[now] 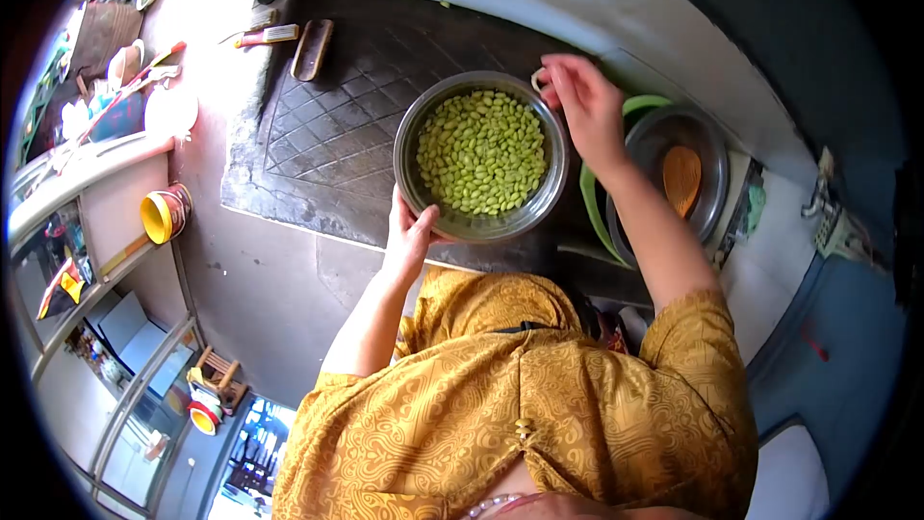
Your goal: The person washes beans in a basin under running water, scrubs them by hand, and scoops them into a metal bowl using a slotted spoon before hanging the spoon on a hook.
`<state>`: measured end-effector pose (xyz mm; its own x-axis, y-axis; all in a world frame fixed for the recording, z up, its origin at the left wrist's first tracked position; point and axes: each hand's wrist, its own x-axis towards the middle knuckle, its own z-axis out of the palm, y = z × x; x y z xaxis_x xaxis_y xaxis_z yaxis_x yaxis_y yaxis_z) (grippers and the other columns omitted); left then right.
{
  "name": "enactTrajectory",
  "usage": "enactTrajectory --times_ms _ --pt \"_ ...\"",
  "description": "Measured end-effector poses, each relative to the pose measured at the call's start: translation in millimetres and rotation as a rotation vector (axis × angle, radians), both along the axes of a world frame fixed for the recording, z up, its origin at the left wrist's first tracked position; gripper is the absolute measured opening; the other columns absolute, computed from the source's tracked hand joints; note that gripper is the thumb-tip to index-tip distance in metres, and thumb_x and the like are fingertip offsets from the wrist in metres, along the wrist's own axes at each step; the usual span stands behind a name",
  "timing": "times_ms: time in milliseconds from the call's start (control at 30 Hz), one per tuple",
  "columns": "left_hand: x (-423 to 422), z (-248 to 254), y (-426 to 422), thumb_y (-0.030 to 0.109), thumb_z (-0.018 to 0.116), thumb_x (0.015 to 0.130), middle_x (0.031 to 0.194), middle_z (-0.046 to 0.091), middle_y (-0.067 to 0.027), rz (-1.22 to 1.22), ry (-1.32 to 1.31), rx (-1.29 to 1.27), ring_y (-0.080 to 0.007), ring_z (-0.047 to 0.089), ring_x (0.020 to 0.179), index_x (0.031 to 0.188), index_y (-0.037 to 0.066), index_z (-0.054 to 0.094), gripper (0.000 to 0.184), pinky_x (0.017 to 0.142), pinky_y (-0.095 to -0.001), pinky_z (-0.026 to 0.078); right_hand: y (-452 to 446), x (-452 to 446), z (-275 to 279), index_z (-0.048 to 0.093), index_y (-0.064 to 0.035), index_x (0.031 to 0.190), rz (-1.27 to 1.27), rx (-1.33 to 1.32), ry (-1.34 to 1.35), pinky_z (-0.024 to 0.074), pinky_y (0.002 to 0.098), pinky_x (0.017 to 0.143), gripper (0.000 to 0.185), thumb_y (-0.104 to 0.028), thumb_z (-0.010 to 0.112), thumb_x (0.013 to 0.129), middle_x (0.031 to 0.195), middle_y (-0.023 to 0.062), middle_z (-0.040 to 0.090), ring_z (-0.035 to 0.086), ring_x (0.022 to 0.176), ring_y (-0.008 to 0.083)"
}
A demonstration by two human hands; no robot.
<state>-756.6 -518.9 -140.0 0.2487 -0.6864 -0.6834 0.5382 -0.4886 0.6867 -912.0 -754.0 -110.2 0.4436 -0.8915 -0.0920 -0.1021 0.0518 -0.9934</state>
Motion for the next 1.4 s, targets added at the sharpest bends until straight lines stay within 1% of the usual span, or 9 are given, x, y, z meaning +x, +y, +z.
enactTrajectory --times_ms 133,167,300,400,733,1033,1167,1267,1400 --pt "24.4 -12.2 10.0 0.001 0.049 0.088 0.121 0.052 -0.0136 0.161 0.012 0.027 -0.0236 0.065 0.092 0.14 0.014 0.023 0.06 0.062 -0.0331 0.061 -71.7 87.5 -93.3 0.061 0.0009 0.105 0.298 -0.608 0.461 0.0523 0.0353 0.076 0.02 -0.005 0.052 0.088 0.097 0.0135 0.066 0.065 0.086 0.0241" --pt "31.1 -16.1 11.9 0.001 0.049 0.088 0.122 0.052 -0.0133 0.18 0.01 0.047 -0.0233 0.065 0.092 0.14 0.014 0.023 0.06 0.061 -0.0329 0.061 -81.2 104.0 -116.1 0.056 -0.0001 0.114 0.405 -0.721 0.532 0.0513 0.0396 0.081 0.03 -0.004 0.053 0.085 0.11 0.0123 0.062 0.061 0.097 0.0288" --pt "48.0 -28.9 13.7 0.004 0.051 0.087 0.121 0.053 -0.0121 0.274 -0.009 0.071 -0.0212 0.066 0.089 0.14 0.013 0.023 0.06 0.057 -0.0306 0.06 -110.7 153.9 -178.0 0.043 -0.0044 0.124 0.717 -1.286 1.028 0.054 0.0381 0.079 0.046 -0.009 0.057 0.08 0.124 0.0122 0.048 0.055 0.108 0.029" --pt "64.5 -34.5 12.6 0.003 0.049 0.088 0.12 0.054 -0.0126 0.325 0.0 0.103 -0.0211 0.066 0.088 0.14 0.013 0.023 0.059 0.056 -0.0301 0.06 -123.1 178.0 -202.6 0.044 -0.0083 0.118 0.733 -1.528 1.078 0.0552 0.0361 0.075 0.038 -0.012 0.055 0.082 0.117 0.0146 0.051 0.058 0.102 0.0282" --pt "86.5 -38.7 -5.4 0.005 0.049 0.089 0.119 0.053 -0.0139 0.407 0.029 0.08 -0.0232 0.066 0.086 0.137 0.012 0.025 0.054 0.057 -0.0312 0.06 -136.7 186.9 -206.5 0.047 -0.0095 0.106 0.956 -1.485 1.142 0.055 0.0359 0.073 0.028 -0.009 0.056 0.079 0.097 0.011 0.056 0.063 0.086 0.0253" --pt "89.9 -40.2 -9.7 0.003 0.047 0.091 0.116 0.056 -0.0142 0.322 -0.006 0.077 -0.0218 0.067 0.083 0.139 0.012 0.022 0.056 0.058 -0.0312 0.06 -134.7 128.9 -193.2 0.056 -0.0068 0.099 0.622 -0.916 0.786 0.0509 0.0401 0.075 0.017 -0.003 0.054 0.082 0.092 0.0131 0.058 0.06 0.085 0.033" --pt "80.6 -34.9 -4.7 0.003 0.048 0.09 0.114 0.056 -0.0135 0.333 0.003 0.067 -0.0207 0.067 0.083 0.138 0.012 0.024 0.055 0.056 -0.0299 0.06 -124.4 115.6 -191.8 0.061 -0.0083 0.106 0.48 -0.654 0.842 0.0498 0.0417 0.082 0.029 0.002 0.051 0.08 0.11 0.0136 0.059 0.059 0.096 0.0334" --pt "76.0 -29.6 -4.9 0.004 0.049 0.089 0.113 0.057 -0.0132 0.344 -0.006 0.066 -0.0199 0.067 0.082 0.136 0.01 0.027 0.052 0.054 -0.0279 0.059 -117.2 115.9 -203.3 0.058 -0.007 0.115 0.386 -0.867 0.781 0.0487 0.0392 0.087 0.035 0.0 0.049 0.082 0.112 0.0123 0.059 0.057 0.102 0.0306" --pt "73.3 -27.8 -2.1 0.004 0.049 0.089 0.114 0.056 -0.0134 0.341 -0.003 0.068 -0.0199 0.067 0.082 0.135 0.01 0.027 0.052 0.055 -0.0282 0.059 -116.4 132.8 -202.1 0.052 0.0006 0.121 0.529 -1.193 1.075 0.0479 0.0363 0.091 0.038 -0.006 0.05 0.083 0.114 0.012 0.058 0.056 0.109 0.0274"
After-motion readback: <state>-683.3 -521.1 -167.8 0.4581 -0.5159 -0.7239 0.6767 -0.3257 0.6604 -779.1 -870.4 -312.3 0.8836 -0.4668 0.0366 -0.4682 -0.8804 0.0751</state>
